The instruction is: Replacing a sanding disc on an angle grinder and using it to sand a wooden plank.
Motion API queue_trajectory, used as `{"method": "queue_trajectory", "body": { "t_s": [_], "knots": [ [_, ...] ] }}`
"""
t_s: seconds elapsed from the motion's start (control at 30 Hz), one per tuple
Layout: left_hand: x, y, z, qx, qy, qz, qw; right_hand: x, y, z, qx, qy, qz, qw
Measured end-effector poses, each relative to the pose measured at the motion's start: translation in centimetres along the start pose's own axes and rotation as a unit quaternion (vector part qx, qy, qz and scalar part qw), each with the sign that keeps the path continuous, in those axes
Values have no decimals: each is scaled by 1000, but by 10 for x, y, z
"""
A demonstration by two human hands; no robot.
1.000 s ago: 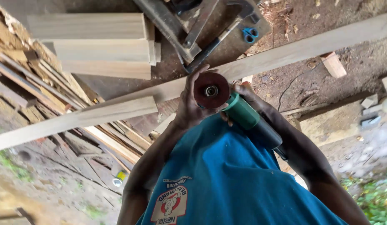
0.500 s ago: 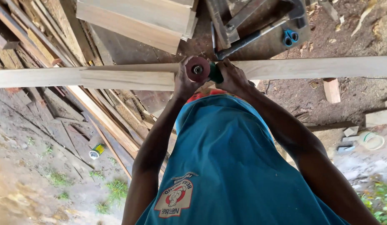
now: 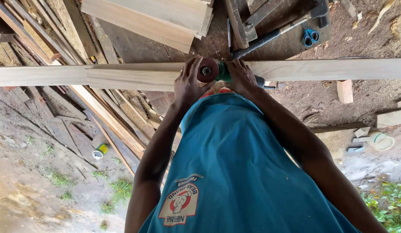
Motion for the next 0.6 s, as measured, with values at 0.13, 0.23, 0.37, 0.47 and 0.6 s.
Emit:
{"method": "queue_trajectory", "body": {
  "t_s": [0.13, 0.23, 0.37, 0.47, 0.6],
  "knots": [
    [1, 1, -10, -19, -52, -30, 998, 27, 16, 44, -15, -59, 20, 998],
    [-4, 4, -8, -28, -100, -42, 994, 57, 22, 81, -88, -78, 68, 991],
    [-4, 3, -12, -8, -80, -45, 996, 93, 7, 94, -151, -16, 151, 977],
    [2, 3, -15, 7, -85, -18, 996, 120, -4, 108, -173, 62, 186, 965],
    [5, 4, -17, -6, -101, -9, 995, 111, -16, 82, -170, 87, 191, 963]
  ]
}}
Point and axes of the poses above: each hand's wrist, its own y-axis away from the middle knuckle, its own z-axis out of the back of the hand, x = y × z, the point moved 10 cm from there along -y, towards the middle knuckle, and after that the axes turned 1 degree about y, right-handed, at the moved point
